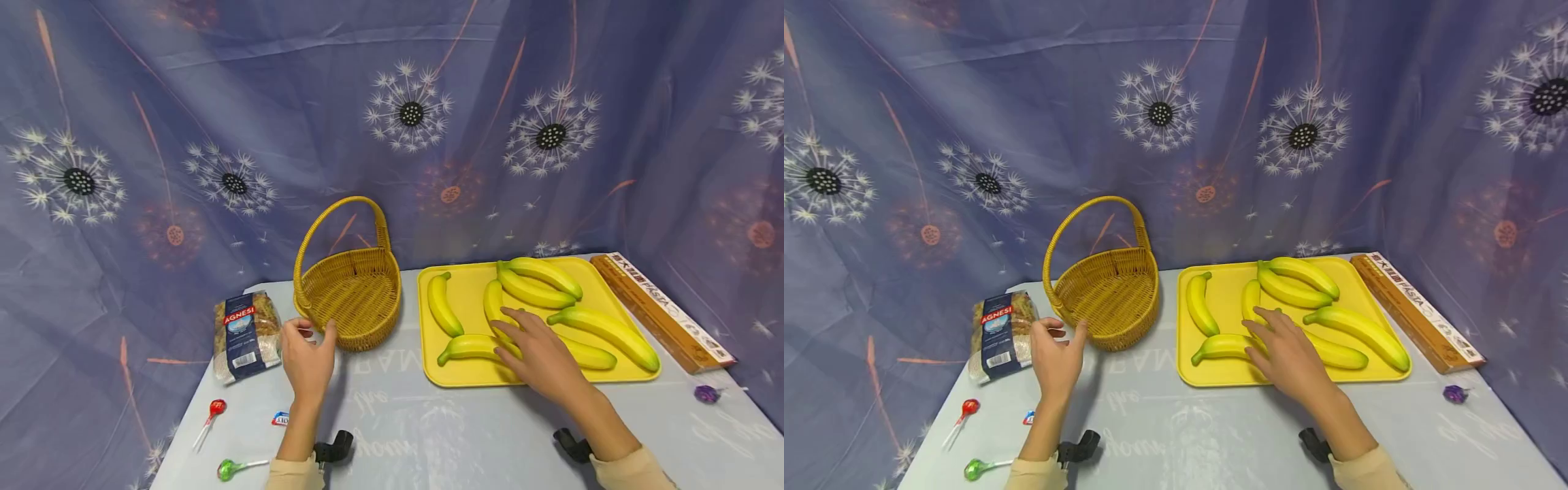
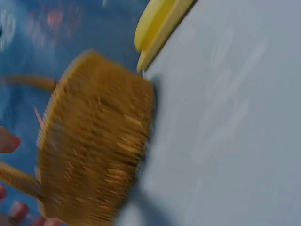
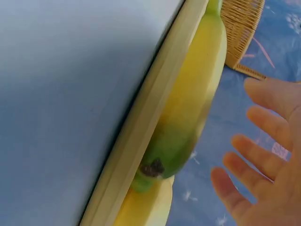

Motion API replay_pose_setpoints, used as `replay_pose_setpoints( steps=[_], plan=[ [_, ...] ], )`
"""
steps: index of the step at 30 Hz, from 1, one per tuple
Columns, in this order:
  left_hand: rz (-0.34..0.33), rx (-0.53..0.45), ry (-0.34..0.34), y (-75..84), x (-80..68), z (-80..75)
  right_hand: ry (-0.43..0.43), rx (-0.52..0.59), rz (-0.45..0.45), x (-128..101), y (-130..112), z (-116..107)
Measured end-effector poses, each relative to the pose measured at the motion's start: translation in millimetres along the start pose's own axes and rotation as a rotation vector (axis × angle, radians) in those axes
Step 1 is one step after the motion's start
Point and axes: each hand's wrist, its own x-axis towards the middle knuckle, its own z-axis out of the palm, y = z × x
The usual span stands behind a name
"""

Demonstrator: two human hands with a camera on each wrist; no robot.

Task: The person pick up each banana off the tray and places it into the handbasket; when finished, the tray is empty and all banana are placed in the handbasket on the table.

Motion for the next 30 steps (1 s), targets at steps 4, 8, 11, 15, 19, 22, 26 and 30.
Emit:
replay_pose_setpoints(
  steps=[4,8,11,15,19,22,26,30],
  plan=[
    [-0.345,-0.082,-0.133,-17.4,1.6,11.9,-0.076,0.023,-0.003,5,0,9],
    [-0.504,-0.266,-0.224,-25.4,-2.8,21.6,-0.124,0.032,0.0,9,0,19],
    [-0.537,-0.361,-0.211,-27.8,-3.0,22.2,-0.162,0.025,0.018,10,-2,23],
    [-0.523,-0.362,-0.205,-30.3,2.3,14.1,-0.21,0.007,0.039,11,-6,25],
    [-0.51,-0.345,-0.229,-34.6,8.7,1.8,-0.214,0.009,0.037,14,-10,25],
    [-0.543,-0.396,-0.274,-38.4,10.0,-5.6,-0.212,0.006,0.032,16,-11,24],
    [-0.579,-0.496,-0.328,-42.9,9.7,-9.3,-0.219,-0.007,0.037,16,-10,22],
    [-0.556,-0.54,-0.352,-45.5,8.6,-9.2,-0.198,0.001,0.01,20,-10,19]
  ],
)
